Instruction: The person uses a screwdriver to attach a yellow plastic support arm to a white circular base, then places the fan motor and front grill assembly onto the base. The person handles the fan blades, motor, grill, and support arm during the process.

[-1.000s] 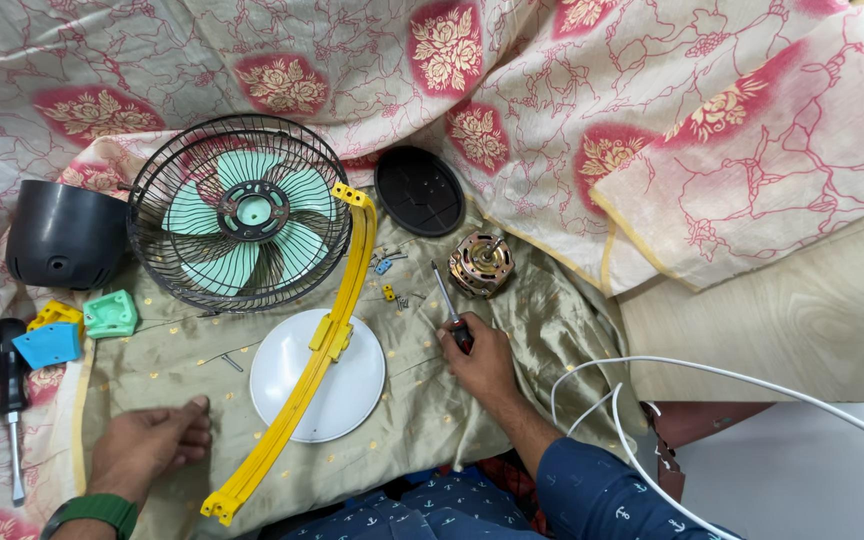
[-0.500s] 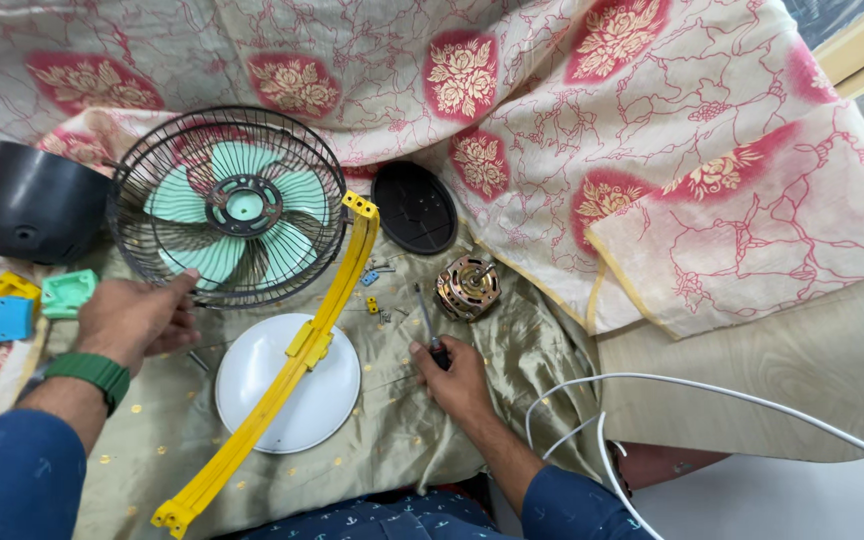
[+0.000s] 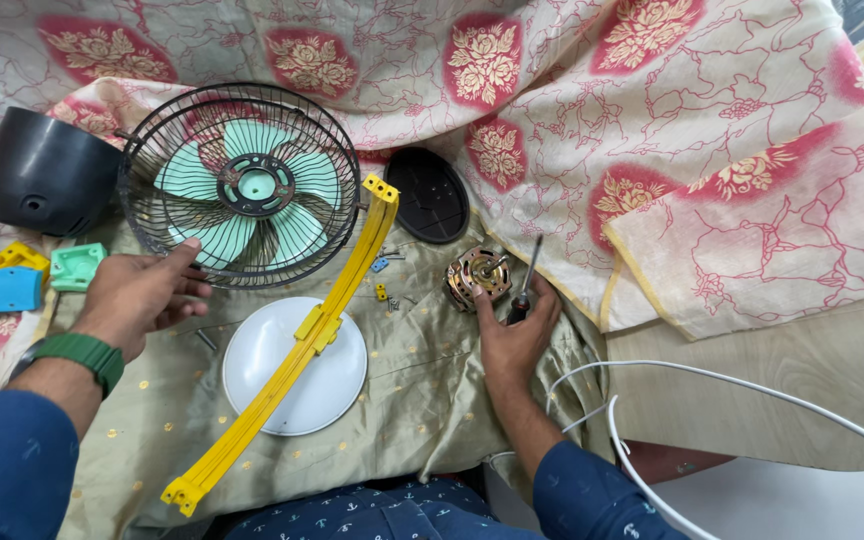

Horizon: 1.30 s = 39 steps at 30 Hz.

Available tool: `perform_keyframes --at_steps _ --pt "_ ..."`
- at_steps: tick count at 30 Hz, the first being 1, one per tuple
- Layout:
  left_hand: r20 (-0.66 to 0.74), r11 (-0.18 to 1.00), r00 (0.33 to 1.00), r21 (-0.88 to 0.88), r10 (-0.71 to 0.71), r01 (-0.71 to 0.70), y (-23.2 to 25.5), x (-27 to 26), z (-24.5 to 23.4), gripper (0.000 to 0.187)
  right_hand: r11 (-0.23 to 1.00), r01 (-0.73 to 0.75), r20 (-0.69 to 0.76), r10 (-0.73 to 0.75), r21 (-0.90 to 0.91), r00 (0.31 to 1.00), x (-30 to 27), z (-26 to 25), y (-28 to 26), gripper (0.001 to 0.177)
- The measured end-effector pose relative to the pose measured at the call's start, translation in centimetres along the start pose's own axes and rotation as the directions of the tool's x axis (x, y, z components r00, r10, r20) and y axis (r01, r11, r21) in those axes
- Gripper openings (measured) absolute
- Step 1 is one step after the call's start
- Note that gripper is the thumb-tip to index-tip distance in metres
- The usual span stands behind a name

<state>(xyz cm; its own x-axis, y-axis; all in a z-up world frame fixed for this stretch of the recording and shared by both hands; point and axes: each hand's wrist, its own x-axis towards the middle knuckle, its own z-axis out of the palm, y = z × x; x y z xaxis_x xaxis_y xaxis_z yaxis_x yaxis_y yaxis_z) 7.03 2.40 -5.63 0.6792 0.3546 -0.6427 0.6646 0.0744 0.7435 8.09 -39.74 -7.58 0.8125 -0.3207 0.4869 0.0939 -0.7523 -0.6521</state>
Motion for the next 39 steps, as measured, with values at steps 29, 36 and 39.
perform_keyframes --at_steps 29,36,39 --pt "-0.112 0.988 0.992 -0.145 -0.065 0.049 -2.3 -1.2 0.6 0.026 0.884 -0.364 0.445 0.210 0.294 0.870 0.8 2.8 3.2 0.089" --pt "0.242 0.683 0.918 0.615 0.313 -0.395 -3.2 -7.4 4.0 0.067 0.866 -0.387 0.463 0.216 0.315 0.860 0.8 3.0 3.4 0.085" --pt "0.325 0.585 0.919 0.710 0.223 -0.393 -2.2 -9.7 5.8 0.080 0.879 -0.360 0.445 0.200 0.313 0.873 0.7 2.9 2.9 0.083"
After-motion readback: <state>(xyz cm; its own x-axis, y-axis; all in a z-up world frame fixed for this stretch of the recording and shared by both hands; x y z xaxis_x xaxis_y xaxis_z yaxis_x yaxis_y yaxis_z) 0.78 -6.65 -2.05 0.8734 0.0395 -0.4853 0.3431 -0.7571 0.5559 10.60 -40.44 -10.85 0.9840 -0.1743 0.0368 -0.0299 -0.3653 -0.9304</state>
